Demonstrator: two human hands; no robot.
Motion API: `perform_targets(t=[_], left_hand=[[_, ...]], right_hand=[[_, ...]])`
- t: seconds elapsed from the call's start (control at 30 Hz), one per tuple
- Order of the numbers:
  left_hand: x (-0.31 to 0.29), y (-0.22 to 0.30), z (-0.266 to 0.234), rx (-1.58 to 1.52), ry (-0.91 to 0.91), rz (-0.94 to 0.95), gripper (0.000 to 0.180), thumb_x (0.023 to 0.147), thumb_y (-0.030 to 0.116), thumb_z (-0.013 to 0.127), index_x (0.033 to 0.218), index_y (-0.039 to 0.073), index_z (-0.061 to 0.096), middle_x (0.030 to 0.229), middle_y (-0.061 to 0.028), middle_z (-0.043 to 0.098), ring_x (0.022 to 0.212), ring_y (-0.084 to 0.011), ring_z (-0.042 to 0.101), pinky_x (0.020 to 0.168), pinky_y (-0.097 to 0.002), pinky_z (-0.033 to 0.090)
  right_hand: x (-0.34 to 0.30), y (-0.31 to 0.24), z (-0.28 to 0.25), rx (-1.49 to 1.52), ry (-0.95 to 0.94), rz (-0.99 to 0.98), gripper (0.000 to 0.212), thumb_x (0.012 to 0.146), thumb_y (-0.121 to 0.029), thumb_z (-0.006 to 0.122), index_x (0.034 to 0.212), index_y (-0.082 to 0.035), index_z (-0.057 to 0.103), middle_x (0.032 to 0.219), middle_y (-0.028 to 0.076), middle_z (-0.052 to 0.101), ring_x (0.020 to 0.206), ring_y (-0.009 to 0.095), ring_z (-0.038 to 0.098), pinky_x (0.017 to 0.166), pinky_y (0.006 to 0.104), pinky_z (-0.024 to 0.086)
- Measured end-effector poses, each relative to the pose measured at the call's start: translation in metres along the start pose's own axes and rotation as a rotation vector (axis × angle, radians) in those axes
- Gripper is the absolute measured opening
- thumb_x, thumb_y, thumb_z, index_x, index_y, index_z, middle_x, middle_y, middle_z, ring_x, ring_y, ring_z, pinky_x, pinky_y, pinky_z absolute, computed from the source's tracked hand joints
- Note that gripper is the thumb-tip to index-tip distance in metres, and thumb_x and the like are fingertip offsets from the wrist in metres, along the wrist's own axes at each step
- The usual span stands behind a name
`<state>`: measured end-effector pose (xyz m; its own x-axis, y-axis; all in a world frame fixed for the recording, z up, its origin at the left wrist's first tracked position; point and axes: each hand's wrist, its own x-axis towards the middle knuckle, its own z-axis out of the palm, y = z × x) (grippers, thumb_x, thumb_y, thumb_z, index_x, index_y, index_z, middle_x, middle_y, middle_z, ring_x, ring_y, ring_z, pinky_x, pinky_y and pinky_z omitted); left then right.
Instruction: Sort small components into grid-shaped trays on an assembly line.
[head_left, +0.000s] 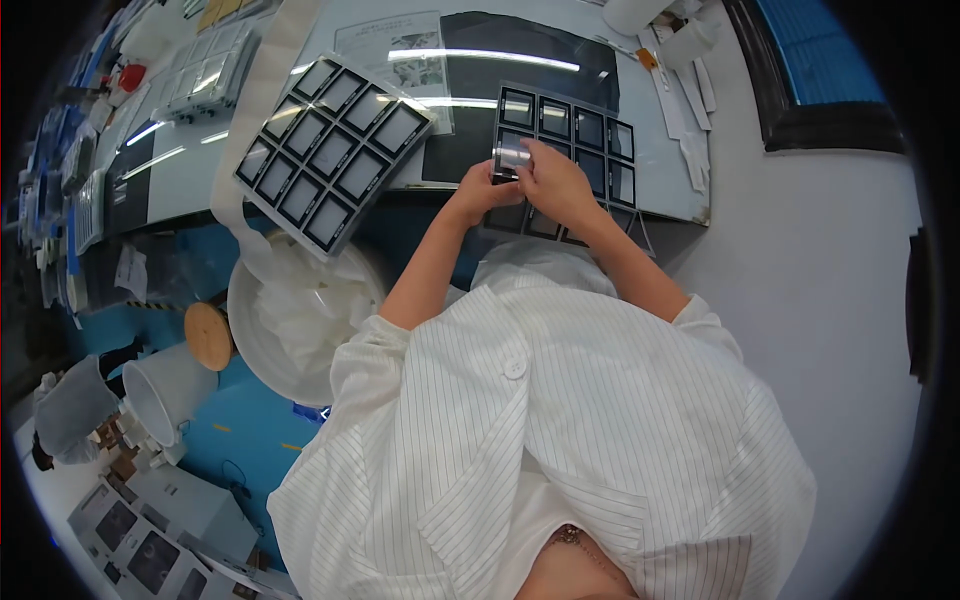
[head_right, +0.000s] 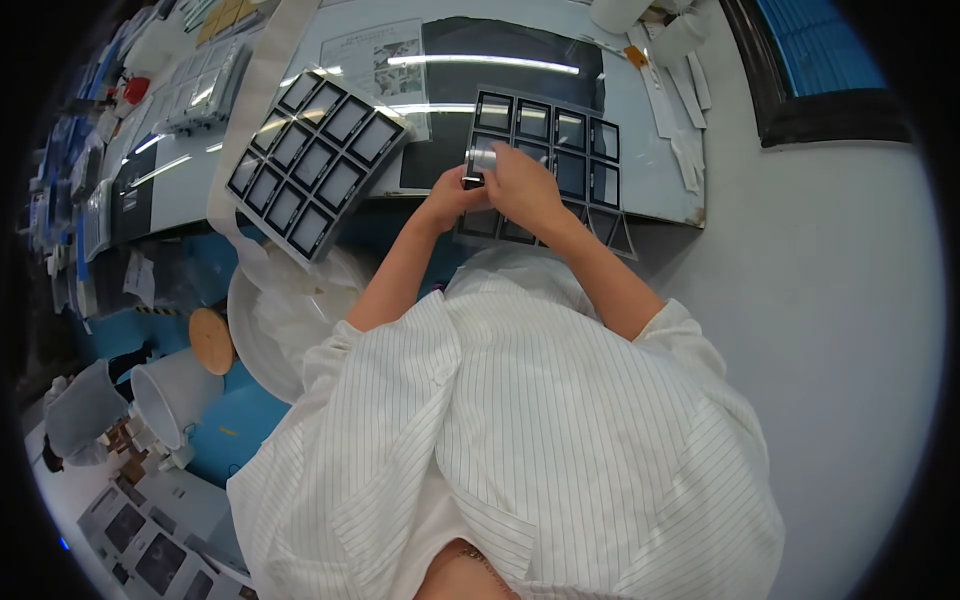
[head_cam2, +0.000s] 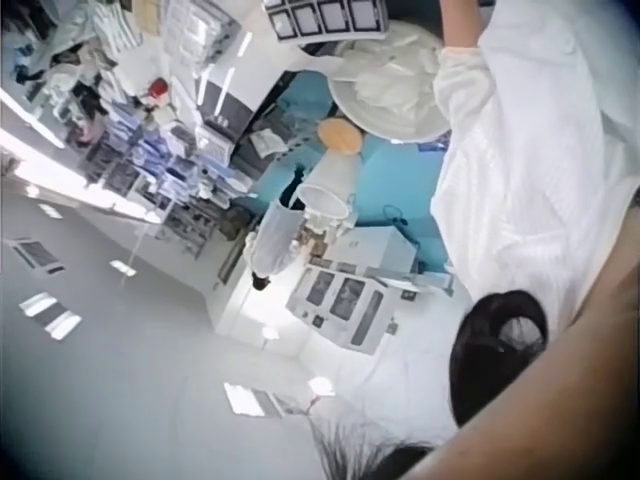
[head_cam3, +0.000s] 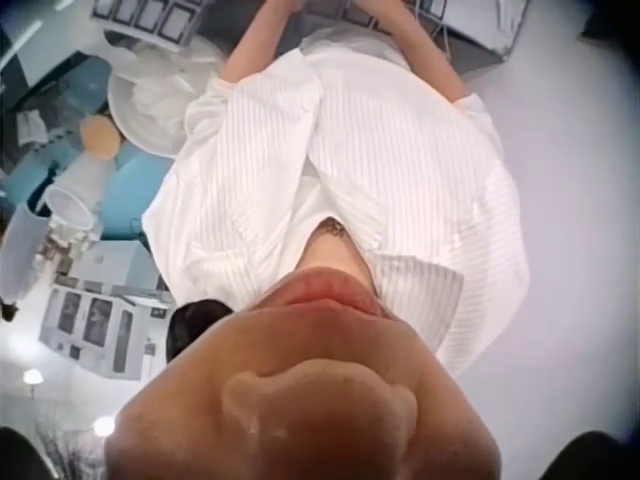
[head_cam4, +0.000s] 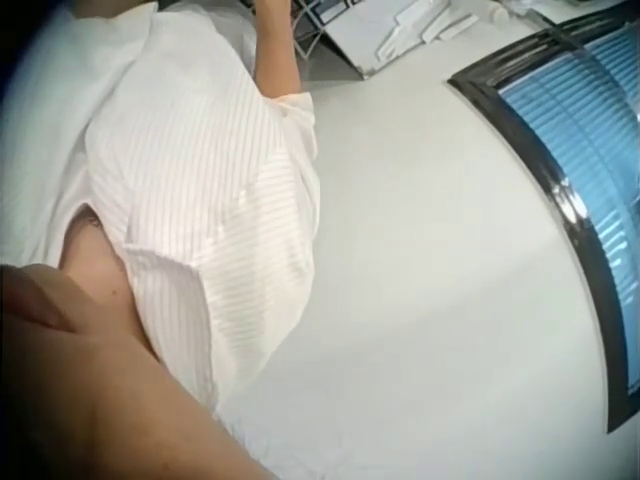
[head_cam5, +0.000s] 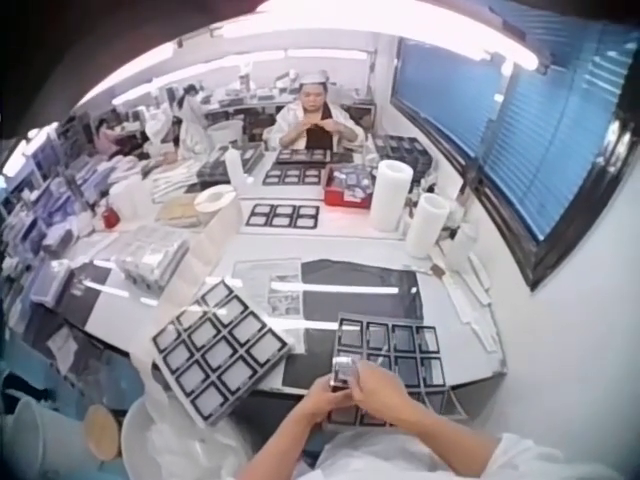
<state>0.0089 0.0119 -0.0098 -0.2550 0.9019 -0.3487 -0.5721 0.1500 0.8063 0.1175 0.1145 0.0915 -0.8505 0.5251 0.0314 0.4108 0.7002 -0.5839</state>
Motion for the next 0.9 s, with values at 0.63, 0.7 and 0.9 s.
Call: perform_targets(t=[0.63,0.7,0.9], left_hand=[[0.006,-0.004,0.015,0.016,0.003,0.273,0.021,0.078,-0.004,0.068,0.096,0.004,0.060,0.092,-0.0015,0.064,0.084,-0.0073,0.059,0.076,-0.0244,0.049],[0.009,-0.006,0.017,-0.123,0.004,0.297,0.024,0.078,-0.006,0.066,0.099,0.005,0.059,0.093,-0.0003,0.064,0.085,-0.0066,0.058,0.077,-0.0249,0.049],[0.018,-0.010,0.013,-0.168,0.049,0.349,0.025,0.082,-0.002,0.065,0.103,0.010,0.059,0.096,0.0008,0.064,0.088,-0.0084,0.060,0.076,-0.0254,0.050]], right_hand=[[0.012,-0.024,0.003,-0.623,-0.142,-0.039,0.034,0.081,-0.037,0.066,0.092,-0.005,0.064,0.092,0.010,0.063,0.083,0.028,0.066,0.065,0.0395,0.054],[0.017,-0.023,0.001,-0.650,-0.188,-0.004,0.034,0.082,-0.038,0.065,0.095,-0.006,0.064,0.096,0.010,0.063,0.082,0.028,0.065,0.065,0.0397,0.053],[0.020,-0.020,0.008,-0.641,-0.009,-0.226,0.011,0.080,-0.019,0.061,0.080,-0.009,0.065,0.082,0.008,0.062,0.075,0.026,0.067,0.060,0.0391,0.054]])
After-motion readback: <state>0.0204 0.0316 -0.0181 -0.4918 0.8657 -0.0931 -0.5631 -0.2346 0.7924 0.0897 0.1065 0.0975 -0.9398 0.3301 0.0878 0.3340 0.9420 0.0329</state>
